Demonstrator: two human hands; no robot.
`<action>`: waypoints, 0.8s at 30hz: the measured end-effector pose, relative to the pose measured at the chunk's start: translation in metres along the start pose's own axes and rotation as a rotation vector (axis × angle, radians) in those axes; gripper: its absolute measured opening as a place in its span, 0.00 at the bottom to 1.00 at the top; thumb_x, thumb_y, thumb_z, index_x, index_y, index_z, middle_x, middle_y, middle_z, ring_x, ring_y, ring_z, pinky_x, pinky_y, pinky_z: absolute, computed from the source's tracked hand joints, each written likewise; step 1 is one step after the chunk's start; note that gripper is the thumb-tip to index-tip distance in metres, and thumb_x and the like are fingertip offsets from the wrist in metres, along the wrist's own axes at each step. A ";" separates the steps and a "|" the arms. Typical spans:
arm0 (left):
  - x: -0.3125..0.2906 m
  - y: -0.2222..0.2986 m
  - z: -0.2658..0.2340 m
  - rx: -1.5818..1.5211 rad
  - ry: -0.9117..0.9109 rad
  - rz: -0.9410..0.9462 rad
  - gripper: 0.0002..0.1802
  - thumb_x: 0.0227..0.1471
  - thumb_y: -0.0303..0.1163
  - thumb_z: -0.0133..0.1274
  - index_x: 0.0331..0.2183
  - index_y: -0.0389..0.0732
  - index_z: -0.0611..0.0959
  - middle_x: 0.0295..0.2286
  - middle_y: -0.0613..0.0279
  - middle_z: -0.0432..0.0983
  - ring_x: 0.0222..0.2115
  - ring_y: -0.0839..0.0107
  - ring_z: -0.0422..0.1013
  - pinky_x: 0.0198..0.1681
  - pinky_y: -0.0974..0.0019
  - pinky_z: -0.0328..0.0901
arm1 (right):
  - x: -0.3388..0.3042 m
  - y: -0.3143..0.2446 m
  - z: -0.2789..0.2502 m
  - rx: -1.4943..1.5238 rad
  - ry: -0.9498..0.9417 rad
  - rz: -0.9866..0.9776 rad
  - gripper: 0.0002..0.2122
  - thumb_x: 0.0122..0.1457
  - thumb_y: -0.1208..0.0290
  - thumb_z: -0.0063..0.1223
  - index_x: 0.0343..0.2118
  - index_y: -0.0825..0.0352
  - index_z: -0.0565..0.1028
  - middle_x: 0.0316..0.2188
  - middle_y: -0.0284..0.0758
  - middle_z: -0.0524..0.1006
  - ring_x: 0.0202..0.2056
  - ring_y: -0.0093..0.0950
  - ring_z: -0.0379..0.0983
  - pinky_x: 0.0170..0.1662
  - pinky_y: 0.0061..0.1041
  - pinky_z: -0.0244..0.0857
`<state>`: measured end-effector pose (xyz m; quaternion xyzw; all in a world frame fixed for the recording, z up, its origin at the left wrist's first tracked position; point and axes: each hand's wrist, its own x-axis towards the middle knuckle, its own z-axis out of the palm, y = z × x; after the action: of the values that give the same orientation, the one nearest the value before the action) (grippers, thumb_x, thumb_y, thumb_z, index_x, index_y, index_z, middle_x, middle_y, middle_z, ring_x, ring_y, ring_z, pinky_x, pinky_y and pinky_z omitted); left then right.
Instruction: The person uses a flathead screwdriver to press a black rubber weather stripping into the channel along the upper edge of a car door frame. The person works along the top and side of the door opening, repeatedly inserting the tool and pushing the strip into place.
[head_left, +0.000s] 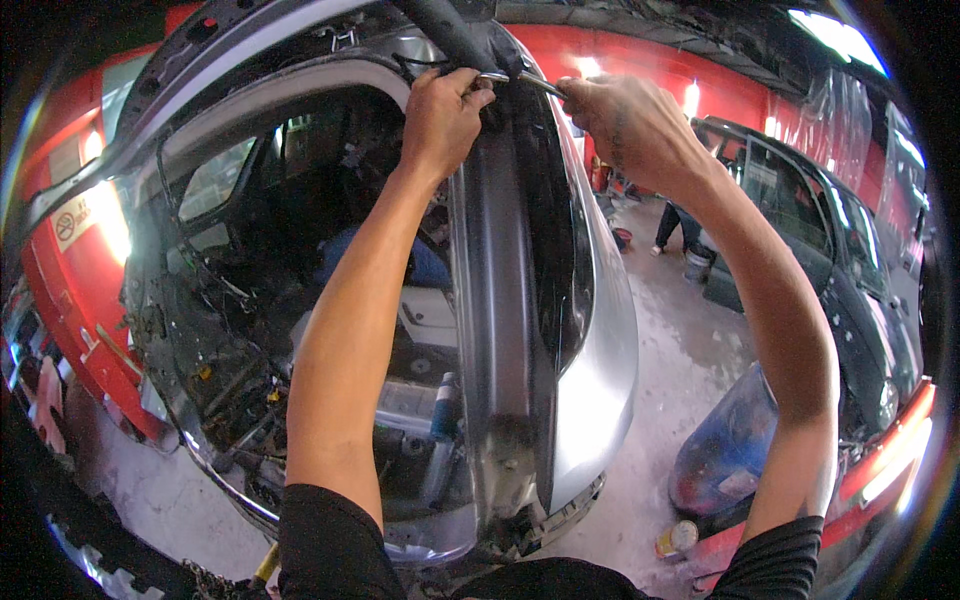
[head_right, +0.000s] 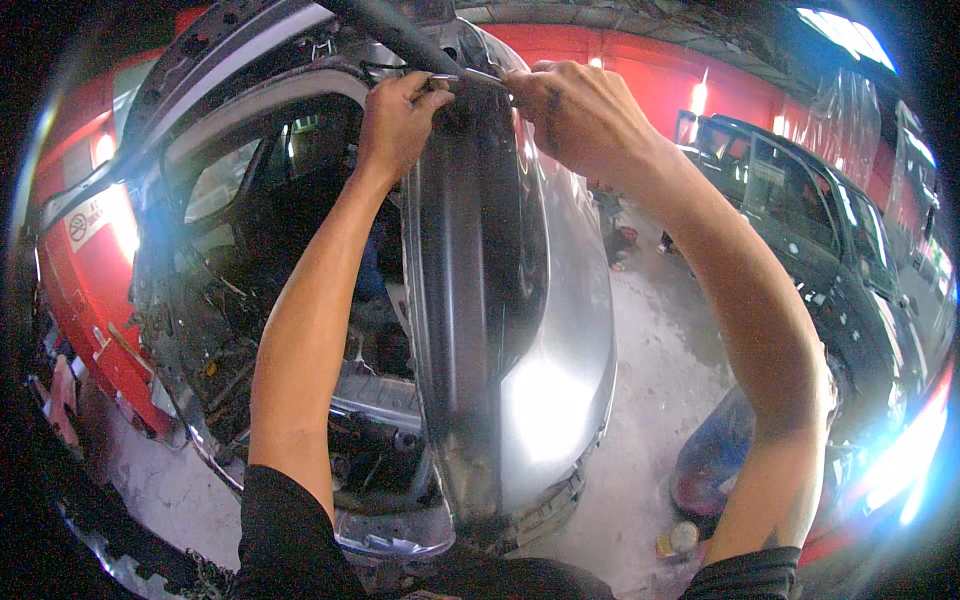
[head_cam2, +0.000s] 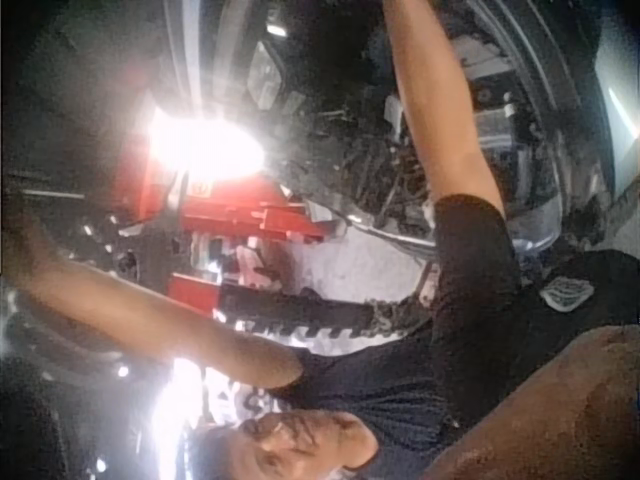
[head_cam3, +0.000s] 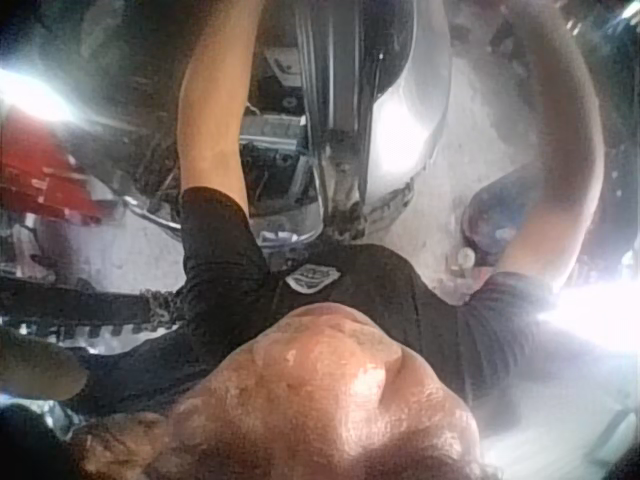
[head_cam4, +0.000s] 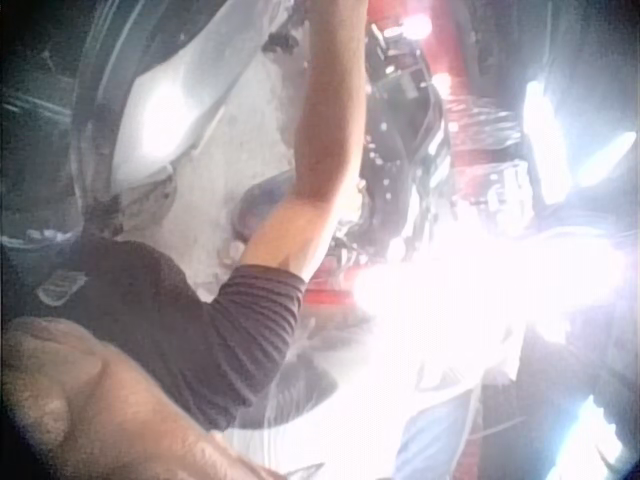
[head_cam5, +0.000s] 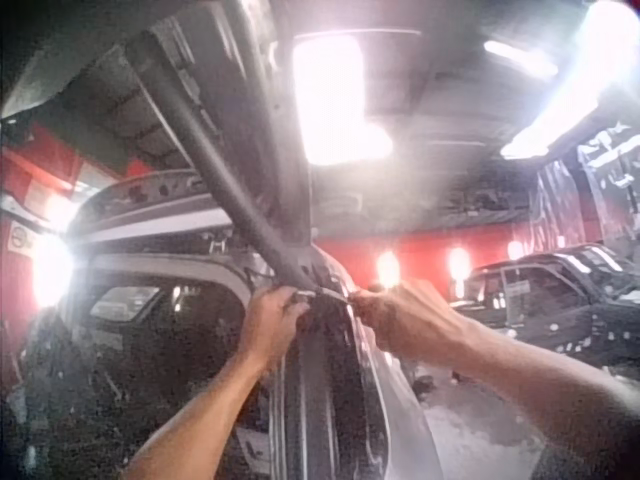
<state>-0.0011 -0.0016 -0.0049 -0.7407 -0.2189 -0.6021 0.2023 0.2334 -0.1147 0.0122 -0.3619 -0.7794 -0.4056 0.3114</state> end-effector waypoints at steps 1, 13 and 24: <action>0.000 0.001 0.000 -0.010 -0.008 -0.001 0.10 0.53 0.30 0.63 0.37 0.36 0.88 0.30 0.47 0.82 0.32 0.57 0.79 0.39 0.58 0.70 | -0.003 -0.003 -0.002 -0.013 0.002 -0.006 0.13 0.54 0.79 0.53 0.43 0.62 0.80 0.29 0.45 0.81 0.32 0.46 0.81 0.33 0.45 0.75; 0.001 0.006 0.000 -0.011 -0.005 0.055 0.07 0.55 0.27 0.61 0.35 0.34 0.87 0.26 0.51 0.82 0.28 0.59 0.78 0.37 0.57 0.70 | -0.017 -0.018 0.002 0.386 -0.093 0.172 0.10 0.58 0.69 0.57 0.37 0.70 0.81 0.30 0.47 0.81 0.35 0.42 0.80 0.41 0.40 0.73; 0.003 -0.011 0.006 -0.070 -0.046 0.009 0.08 0.58 0.25 0.55 0.37 0.32 0.85 0.32 0.48 0.86 0.34 0.58 0.83 0.41 0.59 0.73 | -0.013 -0.037 0.025 0.634 -0.012 0.128 0.17 0.62 0.65 0.59 0.44 0.77 0.80 0.34 0.41 0.82 0.39 0.26 0.78 0.46 0.28 0.70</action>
<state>-0.0016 0.0111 -0.0029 -0.7621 -0.1991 -0.5911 0.1736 0.2056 -0.1127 -0.0249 -0.2977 -0.8444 -0.1198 0.4289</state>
